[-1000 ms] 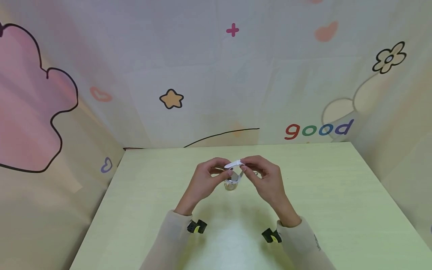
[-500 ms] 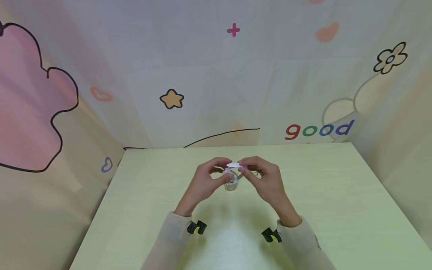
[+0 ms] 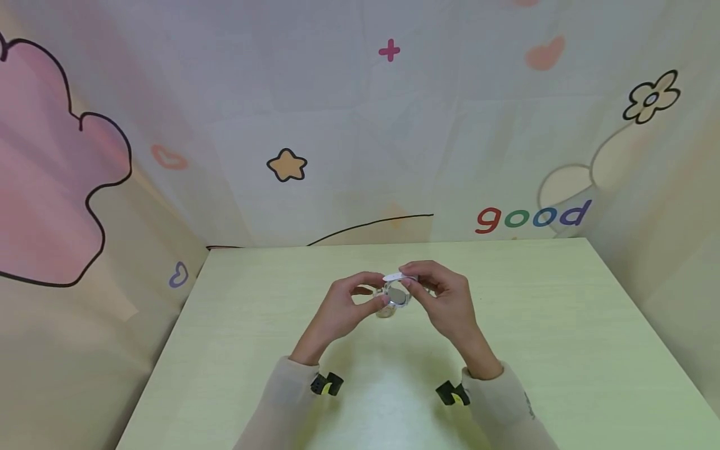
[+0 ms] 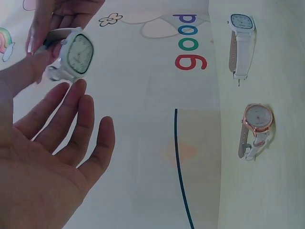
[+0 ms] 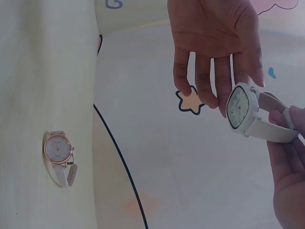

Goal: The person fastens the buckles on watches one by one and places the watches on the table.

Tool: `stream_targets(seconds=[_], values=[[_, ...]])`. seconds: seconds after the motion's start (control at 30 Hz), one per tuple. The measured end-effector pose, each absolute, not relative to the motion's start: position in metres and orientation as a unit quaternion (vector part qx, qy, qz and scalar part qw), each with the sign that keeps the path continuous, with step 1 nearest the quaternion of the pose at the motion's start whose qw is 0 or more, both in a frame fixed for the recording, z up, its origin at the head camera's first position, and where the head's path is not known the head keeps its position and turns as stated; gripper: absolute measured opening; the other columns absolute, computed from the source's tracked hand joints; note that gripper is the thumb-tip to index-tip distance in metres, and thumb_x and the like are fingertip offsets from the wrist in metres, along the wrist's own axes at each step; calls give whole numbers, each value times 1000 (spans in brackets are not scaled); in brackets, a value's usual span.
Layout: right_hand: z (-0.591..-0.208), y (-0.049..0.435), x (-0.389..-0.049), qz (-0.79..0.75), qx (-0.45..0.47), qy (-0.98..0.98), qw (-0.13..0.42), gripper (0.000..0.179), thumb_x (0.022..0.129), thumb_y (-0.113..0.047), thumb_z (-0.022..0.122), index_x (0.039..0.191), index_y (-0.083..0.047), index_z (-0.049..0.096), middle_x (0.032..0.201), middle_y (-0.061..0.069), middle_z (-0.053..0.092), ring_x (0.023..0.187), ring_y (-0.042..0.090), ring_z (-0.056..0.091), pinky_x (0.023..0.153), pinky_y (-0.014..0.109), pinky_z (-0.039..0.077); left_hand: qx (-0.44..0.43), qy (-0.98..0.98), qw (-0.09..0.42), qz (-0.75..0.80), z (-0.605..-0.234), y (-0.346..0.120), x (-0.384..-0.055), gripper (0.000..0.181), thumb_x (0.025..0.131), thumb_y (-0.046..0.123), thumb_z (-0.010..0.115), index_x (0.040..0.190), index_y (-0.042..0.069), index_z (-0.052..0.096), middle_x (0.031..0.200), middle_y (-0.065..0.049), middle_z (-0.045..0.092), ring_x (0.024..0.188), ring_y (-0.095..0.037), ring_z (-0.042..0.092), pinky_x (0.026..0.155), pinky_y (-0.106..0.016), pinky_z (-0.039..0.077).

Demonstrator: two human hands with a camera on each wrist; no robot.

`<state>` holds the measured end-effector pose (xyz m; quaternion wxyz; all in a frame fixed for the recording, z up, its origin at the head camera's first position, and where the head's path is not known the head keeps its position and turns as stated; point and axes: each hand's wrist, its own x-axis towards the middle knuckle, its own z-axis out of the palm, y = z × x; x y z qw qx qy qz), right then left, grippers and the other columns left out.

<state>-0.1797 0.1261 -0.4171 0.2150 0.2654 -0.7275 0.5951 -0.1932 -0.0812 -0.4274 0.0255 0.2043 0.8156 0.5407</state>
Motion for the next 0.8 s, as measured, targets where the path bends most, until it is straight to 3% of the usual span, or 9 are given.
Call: stream_targets(seconds=[0.33, 0.5, 0.8], values=[[-417, 127, -179, 608, 259, -724, 197, 17, 87, 5, 68, 103, -1, 71, 100, 18, 70, 86, 12, 69, 79, 20, 57, 196, 806, 6, 558, -430, -78, -193, 22, 92, 29, 70, 112, 20, 70, 109, 5, 71, 107, -15, 65, 96, -46, 51], [-416, 128, -178, 597, 247, -742, 178, 17, 89, -3, 70, 105, -4, 72, 101, 14, 72, 88, 13, 69, 81, 19, 56, 189, 792, -9, 581, -429, -78, -191, 21, 93, 27, 69, 112, 19, 69, 108, 3, 71, 107, -15, 65, 99, -49, 49], [-416, 127, -177, 571, 245, -765, 166, 15, 89, -1, 70, 102, -7, 72, 97, 9, 73, 84, 5, 66, 80, 19, 56, 187, 779, -7, 598, -427, -76, -188, 24, 91, 26, 72, 113, 17, 71, 108, 1, 71, 107, -15, 64, 105, -48, 45]])
